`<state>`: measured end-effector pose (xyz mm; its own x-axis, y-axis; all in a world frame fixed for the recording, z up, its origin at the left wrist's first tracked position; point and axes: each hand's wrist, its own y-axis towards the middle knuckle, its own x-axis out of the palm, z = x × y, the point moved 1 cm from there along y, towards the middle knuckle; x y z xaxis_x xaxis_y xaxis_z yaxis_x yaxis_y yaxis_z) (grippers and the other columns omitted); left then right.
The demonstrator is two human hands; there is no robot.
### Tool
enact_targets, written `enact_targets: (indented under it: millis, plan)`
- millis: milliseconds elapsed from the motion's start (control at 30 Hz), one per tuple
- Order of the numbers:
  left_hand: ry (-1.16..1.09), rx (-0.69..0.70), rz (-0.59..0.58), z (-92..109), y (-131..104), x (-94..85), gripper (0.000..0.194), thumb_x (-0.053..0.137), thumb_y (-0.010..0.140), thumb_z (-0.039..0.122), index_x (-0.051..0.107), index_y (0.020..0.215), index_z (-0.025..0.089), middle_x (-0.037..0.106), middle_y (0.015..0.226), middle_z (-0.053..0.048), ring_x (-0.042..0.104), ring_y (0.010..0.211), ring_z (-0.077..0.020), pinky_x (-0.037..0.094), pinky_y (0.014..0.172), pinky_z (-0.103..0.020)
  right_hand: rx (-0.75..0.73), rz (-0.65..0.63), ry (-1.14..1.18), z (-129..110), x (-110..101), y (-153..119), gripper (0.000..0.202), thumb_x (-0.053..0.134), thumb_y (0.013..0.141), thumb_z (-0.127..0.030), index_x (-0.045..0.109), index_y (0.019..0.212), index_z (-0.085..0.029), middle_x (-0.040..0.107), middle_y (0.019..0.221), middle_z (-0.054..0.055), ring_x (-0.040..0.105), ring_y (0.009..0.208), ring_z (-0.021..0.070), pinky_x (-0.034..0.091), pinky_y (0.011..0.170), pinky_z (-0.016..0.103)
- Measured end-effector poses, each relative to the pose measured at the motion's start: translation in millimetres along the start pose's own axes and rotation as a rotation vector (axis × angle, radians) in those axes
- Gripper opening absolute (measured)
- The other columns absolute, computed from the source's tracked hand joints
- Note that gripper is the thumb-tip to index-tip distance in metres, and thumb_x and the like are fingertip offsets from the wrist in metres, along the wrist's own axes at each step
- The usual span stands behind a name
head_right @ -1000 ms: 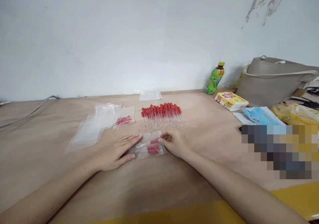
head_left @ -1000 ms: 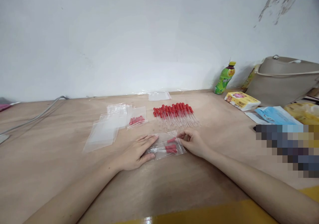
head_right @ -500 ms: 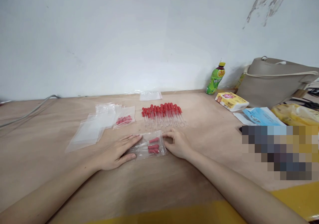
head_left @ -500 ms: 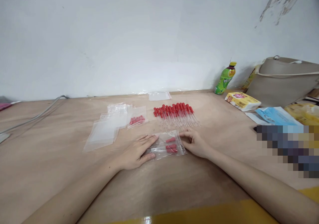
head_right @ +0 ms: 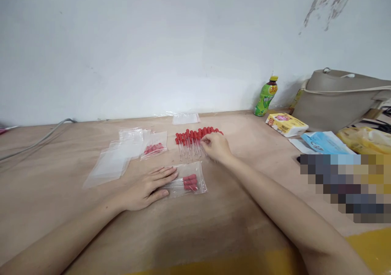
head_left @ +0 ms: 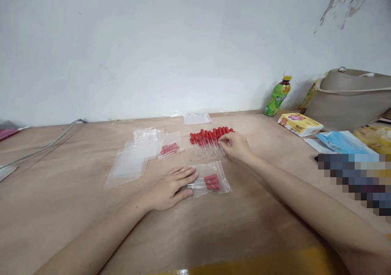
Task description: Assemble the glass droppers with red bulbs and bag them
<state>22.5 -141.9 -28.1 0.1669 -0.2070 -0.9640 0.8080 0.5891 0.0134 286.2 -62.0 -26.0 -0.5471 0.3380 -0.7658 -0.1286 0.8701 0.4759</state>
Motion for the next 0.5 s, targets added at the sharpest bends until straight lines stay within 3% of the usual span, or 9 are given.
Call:
enact_targets:
  millis: [167,267,400,500]
  plan:
    - [0.018,0.003,-0.002,1,0,-0.2,0.049,0.031,0.092,0.040,0.022,0.137,0.026,0.024,0.143,-0.003,0.022,0.131,-0.0189,0.019,0.108,-0.041,0.046,0.113,-0.306,-8,14,44,0.026,0.047,0.078,-0.034,0.066,0.092,-0.022,0.059,0.089,0.008,0.048,0.089,0.0228,0.028,0.077,0.037]
    - [0.018,0.009,0.002,1,-1,-0.4,0.049,0.031,0.092,0.041,0.022,0.138,0.026,0.024,0.143,-0.003,0.022,0.131,-0.0192,0.019,0.108,-0.041,0.051,0.075,-0.371,-6,23,57,0.026,0.048,0.078,-0.034,0.067,0.089,-0.021,0.056,0.096,0.010,0.045,0.094,0.0245,0.027,0.078,0.039]
    - [0.021,0.011,0.005,1,-1,0.6,0.049,0.031,0.092,0.041,0.021,0.138,0.026,0.024,0.143,-0.002,0.022,0.131,-0.0191,0.019,0.108,-0.041,0.094,0.000,-0.303,-2,27,67,0.018,0.050,0.077,-0.027,0.067,0.076,-0.019,0.055,0.097,0.009,0.046,0.095,0.0239,0.030,0.080,0.038]
    - [0.031,0.012,0.001,0,-1,1.3,0.049,0.031,0.092,0.041,0.021,0.138,0.026,0.023,0.143,-0.002,0.021,0.131,-0.0182,0.019,0.109,-0.040,0.141,-0.022,-0.098,-3,22,72,0.012,0.053,0.075,-0.024,0.062,0.073,-0.016,0.057,0.095,0.010,0.048,0.093,0.0237,0.034,0.080,0.037]
